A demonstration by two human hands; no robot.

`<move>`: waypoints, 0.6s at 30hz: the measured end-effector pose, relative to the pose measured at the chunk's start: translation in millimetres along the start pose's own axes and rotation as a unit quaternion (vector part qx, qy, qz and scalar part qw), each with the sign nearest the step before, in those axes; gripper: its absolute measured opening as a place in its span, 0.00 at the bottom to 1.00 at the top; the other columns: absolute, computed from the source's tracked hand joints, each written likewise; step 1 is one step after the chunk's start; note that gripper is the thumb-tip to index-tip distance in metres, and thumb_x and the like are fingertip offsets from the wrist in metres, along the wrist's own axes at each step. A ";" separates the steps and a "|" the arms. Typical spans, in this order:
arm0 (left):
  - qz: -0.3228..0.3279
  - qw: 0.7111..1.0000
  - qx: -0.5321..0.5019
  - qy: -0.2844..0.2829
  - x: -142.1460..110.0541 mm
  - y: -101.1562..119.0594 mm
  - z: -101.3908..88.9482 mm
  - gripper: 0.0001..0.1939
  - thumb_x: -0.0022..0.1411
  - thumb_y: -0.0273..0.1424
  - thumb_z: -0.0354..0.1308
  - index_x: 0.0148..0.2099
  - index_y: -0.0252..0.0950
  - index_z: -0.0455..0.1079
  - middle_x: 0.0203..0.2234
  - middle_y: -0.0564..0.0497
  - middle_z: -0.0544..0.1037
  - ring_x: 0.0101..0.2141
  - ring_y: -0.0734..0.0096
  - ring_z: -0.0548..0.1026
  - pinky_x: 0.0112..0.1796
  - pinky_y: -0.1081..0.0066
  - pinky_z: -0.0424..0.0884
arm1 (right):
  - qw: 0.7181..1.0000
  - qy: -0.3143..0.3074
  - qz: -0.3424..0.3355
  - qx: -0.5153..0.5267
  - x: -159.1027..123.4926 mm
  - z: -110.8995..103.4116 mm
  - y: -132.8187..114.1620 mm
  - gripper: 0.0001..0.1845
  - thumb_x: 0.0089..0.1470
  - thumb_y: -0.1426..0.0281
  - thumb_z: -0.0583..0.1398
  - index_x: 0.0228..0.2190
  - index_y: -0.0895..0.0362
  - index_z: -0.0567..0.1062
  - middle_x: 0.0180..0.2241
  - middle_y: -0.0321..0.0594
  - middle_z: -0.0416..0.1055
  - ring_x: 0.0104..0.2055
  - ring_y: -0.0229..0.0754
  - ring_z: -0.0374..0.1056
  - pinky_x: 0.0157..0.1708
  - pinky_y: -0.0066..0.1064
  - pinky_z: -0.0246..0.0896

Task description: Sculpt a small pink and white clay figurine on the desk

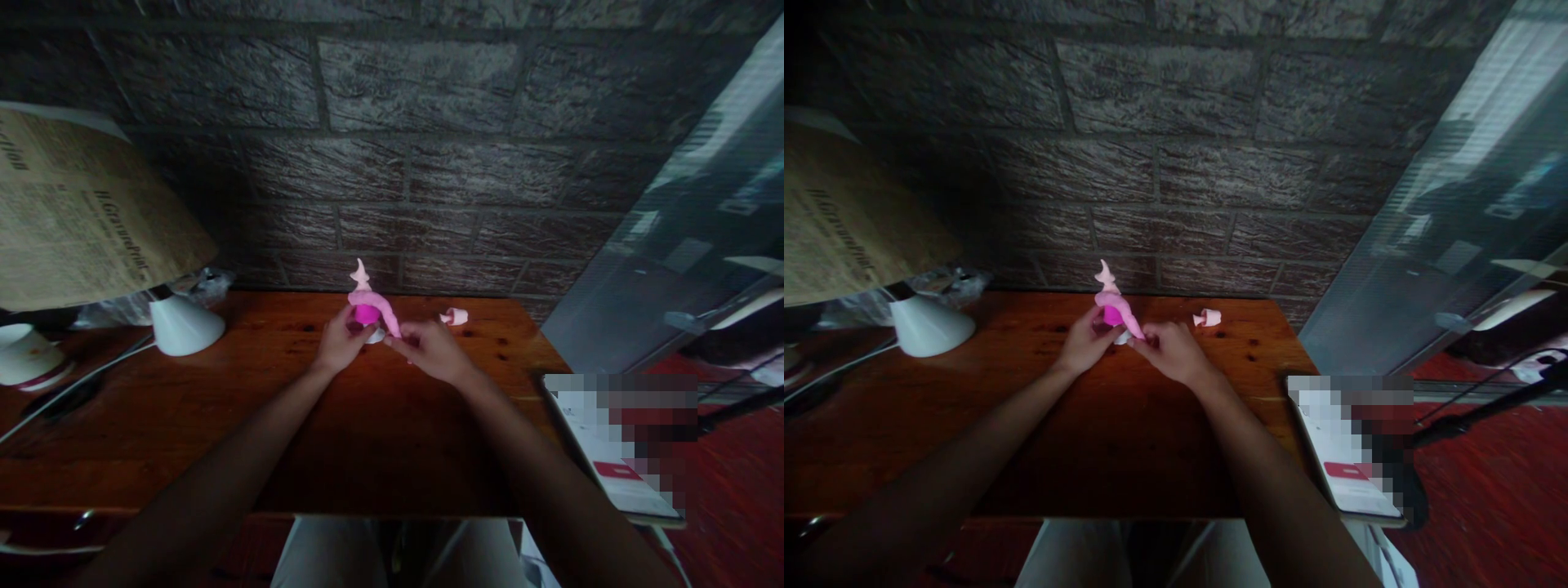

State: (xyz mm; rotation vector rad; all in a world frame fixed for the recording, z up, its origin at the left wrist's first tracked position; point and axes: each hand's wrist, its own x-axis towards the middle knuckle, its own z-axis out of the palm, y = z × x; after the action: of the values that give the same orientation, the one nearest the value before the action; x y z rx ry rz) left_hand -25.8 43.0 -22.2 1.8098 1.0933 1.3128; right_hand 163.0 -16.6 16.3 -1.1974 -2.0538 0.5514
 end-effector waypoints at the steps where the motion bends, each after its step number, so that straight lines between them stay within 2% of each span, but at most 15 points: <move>1: 0.000 1.000 0.000 0.001 -0.1 0.5 0.0 0.19 0.52 0.34 0.63 0.47 0.35 0.70 0.36 0.46 0.81 0.35 0.62 0.79 0.38 0.65 0.74 | 1.000 0.000 0.000 -0.003 0.0 0.5 0.6 0.18 0.58 0.60 0.58 0.21 0.58 0.70 0.18 0.32 0.65 0.22 0.33 0.57 0.24 0.26 0.46; 18: 0.003 1.000 0.012 -0.010 -1.0 -1.0 0.1 0.21 0.52 0.33 0.63 0.50 0.35 0.69 0.36 0.46 0.81 0.34 0.64 0.79 0.38 0.65 0.74 | 0.998 -0.024 0.006 -0.053 -1.1 2.0 4.2 0.09 0.55 0.67 0.61 0.26 0.58 0.76 0.25 0.35 0.74 0.25 0.34 0.65 0.27 0.27 0.52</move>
State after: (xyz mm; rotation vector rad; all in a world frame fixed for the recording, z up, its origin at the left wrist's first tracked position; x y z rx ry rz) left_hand -26.1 42.6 -23.5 1.8410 1.0984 1.2883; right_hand 164.3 -15.6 11.7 -1.2694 -2.1410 0.4877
